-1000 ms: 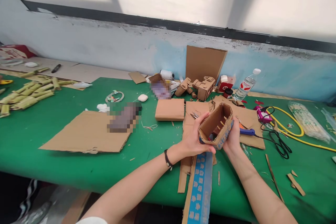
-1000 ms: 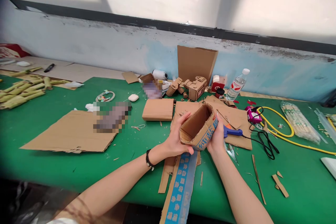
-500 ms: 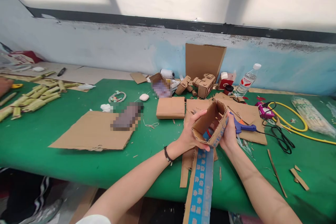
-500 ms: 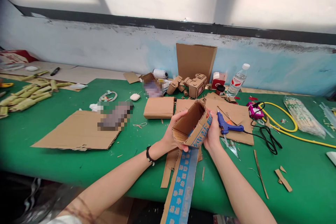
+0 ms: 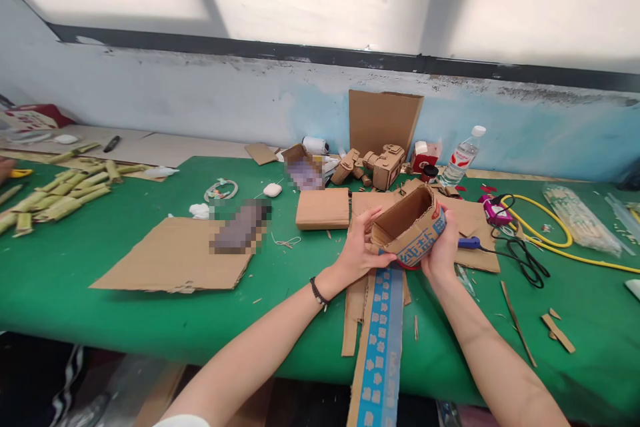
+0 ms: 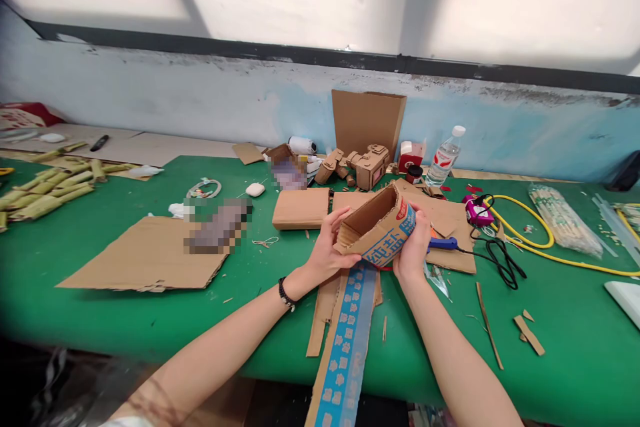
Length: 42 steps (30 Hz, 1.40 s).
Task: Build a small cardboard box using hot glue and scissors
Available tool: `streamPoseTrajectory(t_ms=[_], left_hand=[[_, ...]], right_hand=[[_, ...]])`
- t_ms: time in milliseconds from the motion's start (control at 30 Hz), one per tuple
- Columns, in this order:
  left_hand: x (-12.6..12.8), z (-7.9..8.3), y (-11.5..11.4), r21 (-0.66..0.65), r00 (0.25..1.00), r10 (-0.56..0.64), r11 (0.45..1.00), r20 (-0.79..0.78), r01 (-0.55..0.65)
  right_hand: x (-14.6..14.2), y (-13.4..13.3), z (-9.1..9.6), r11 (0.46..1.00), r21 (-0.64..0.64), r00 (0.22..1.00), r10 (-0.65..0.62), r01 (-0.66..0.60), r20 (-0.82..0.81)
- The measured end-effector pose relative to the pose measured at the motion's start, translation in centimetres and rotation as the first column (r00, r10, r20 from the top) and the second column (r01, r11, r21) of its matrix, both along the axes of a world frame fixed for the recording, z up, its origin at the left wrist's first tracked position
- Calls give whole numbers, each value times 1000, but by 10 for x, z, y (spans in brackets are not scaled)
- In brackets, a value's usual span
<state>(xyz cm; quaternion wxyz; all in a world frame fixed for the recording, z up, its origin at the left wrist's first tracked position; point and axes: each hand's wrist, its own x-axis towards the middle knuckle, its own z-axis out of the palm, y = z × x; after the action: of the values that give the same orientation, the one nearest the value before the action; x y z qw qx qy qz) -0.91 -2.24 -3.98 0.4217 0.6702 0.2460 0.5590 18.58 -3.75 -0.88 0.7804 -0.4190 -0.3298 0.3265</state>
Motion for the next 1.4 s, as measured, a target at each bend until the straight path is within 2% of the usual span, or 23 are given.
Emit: streamPoseTrajectory(t_ms=[100, 200, 300, 433, 533, 600, 700, 800, 900, 1033, 1100, 1167, 1267, 1333, 1400], left_hand=[[-1, 3, -1, -11, 998, 24, 1000, -60, -25], [-1, 8, -2, 68, 991, 74, 995, -113, -66], [-2, 15, -4, 135, 986, 106, 987, -128, -89], [-5, 24, -10, 186, 991, 121, 977, -60, -108], [-6, 31, -15, 240, 989, 137, 963, -51, -122], [-5, 35, -21, 192, 991, 113, 977, -71, -97], [0, 41, -33, 57, 994, 106, 993, -29, -105], [5, 42, -43, 5, 990, 137, 991, -33, -137], [10, 38, -44, 29, 987, 160, 987, 16, -161], [11, 31, -32, 151, 980, 123, 978, 154, -146], [8, 29, -26, 199, 994, 55, 977, 95, -73], [5, 27, -21, 236, 1000, 16, 972, 18, -20], [2, 22, -17, 258, 997, 72, 964, 5, -71], [1, 20, -15, 239, 988, 155, 958, 23, -156], [-2, 19, -12, 225, 973, 229, 947, 28, -229]], right_hand=[[6, -5, 8, 974, 46, 972, -225, 222, 67], [6, -14, 15, 920, 160, 881, -389, 357, 269], [5, -21, 17, 884, 284, 793, -462, 372, 397], [5, -23, 12, 859, 437, 690, -487, 267, 535], [3, -24, 4, 871, 478, 629, -435, 113, 645], [1, -26, 0, 879, 476, 581, -407, 38, 705], [-3, -29, -2, 882, 472, 540, -405, 16, 738], [-5, -30, -1, 886, 463, 568, -376, -10, 732], [-5, -29, 3, 887, 462, 616, -357, -13, 702], [-5, -32, 8, 904, 403, 668, -390, 146, 633], [-6, -35, 7, 920, 346, 700, -371, 185, 611], [-10, -37, 6, 945, 302, 730, -297, 129, 616], [-14, -38, 6, 974, 227, 752, -138, -16, 645], [-11, -36, 13, 981, 153, 731, -16, -121, 682], [5, -30, 26, 976, 58, 669, 102, -212, 736]])
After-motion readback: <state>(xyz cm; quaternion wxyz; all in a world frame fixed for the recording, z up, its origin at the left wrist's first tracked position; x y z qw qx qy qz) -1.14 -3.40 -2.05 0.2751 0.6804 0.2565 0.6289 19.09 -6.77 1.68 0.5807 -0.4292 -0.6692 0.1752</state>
